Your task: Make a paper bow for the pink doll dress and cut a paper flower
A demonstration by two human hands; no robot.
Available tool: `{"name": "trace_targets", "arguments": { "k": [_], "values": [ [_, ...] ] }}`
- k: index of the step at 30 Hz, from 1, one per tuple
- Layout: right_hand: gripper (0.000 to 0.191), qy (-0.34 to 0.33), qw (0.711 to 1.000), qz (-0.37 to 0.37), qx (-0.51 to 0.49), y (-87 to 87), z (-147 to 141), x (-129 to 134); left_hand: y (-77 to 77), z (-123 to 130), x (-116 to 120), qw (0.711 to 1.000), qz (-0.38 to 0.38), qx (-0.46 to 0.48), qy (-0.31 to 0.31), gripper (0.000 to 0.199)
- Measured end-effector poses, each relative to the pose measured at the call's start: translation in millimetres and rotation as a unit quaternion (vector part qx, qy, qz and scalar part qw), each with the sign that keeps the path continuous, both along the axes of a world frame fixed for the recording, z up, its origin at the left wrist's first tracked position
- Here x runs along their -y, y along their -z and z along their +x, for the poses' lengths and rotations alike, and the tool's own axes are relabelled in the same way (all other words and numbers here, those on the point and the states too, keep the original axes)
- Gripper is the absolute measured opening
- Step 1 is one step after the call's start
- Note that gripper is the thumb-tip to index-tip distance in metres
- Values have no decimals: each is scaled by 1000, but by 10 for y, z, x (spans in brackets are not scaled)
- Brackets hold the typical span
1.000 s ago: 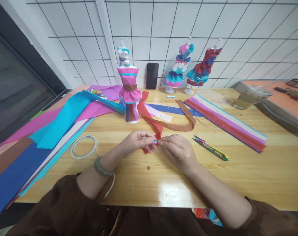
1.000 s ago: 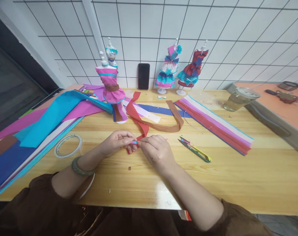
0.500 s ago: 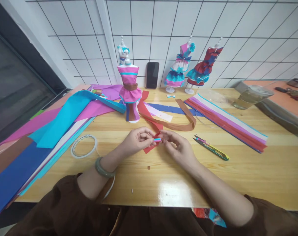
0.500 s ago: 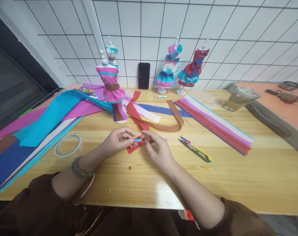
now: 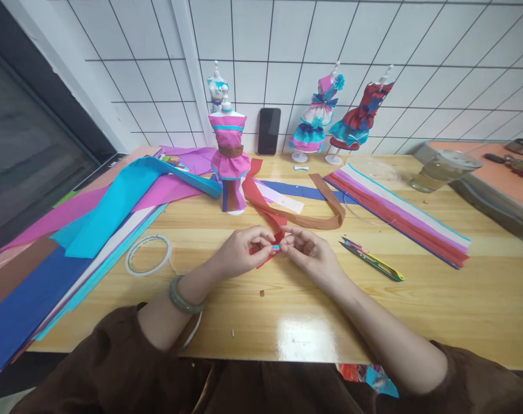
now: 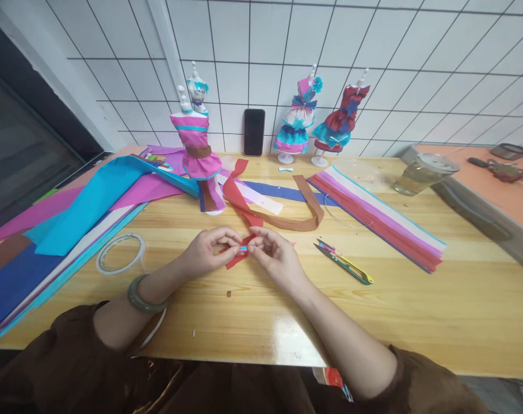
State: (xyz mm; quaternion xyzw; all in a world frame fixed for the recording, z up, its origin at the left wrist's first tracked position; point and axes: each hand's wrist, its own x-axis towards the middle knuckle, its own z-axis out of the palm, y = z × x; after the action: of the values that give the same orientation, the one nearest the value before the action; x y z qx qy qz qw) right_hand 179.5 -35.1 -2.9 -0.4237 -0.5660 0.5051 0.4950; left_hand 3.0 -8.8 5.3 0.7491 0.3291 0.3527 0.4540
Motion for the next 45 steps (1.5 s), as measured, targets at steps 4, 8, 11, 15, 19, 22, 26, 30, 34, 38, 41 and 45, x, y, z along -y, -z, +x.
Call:
{"name": "trace_targets", "arguments": {
  "k": [4, 8, 11, 15, 19, 22, 26, 30, 34, 38, 41, 45],
  "values": [
    [35, 14, 1000, -20, -14, -39, 9, -2, 54, -14, -40, 996, -77, 39, 11, 14],
    [36, 36, 994, -72, -68, -90, 34, -13, 58, -25, -77, 992, -109, 70, -1, 13],
    [36, 33, 981, -131, -138, -112, 51, -22, 46, -20, -77, 991, -107, 75, 2, 14],
    [35, 15, 953, -211, -218, -129, 49, -19, 41, -10, -59, 995, -89, 43, -4, 27],
    [31, -25, 933, -259, -249, -120, 38, -4, 22, -6, -45, 997, -77, 29, -6, 35],
    [29, -41, 923, -279, -262, -98, 36, 5, 3, 0, -39, 998, -55, 41, -5, 28],
    [28, -41, 919, -289, -264, -86, 32, 3, 4, 6, -40, 998, -30, 45, -15, 22],
    [27, -21, 929, -271, -251, -83, 15, -7, 22, 4, -37, 998, -40, 36, -22, 32],
    [27, -7, 938, -256, -232, -71, 6, -9, 2, 1, -30, 1000, 28, 3, -4, 28],
    [26, -19, 933, -270, -235, -65, 12, 1, -29, -1, -44, 986, 161, -35, 23, 15],
    [25, -32, 926, -289, -242, -71, 16, 6, -25, -4, -65, 973, 225, -48, 37, 13],
    [24, -37, 922, -300, -242, -85, 11, 13, 5, -8, -87, 965, 252, -40, 55, 12]
  ]
}}
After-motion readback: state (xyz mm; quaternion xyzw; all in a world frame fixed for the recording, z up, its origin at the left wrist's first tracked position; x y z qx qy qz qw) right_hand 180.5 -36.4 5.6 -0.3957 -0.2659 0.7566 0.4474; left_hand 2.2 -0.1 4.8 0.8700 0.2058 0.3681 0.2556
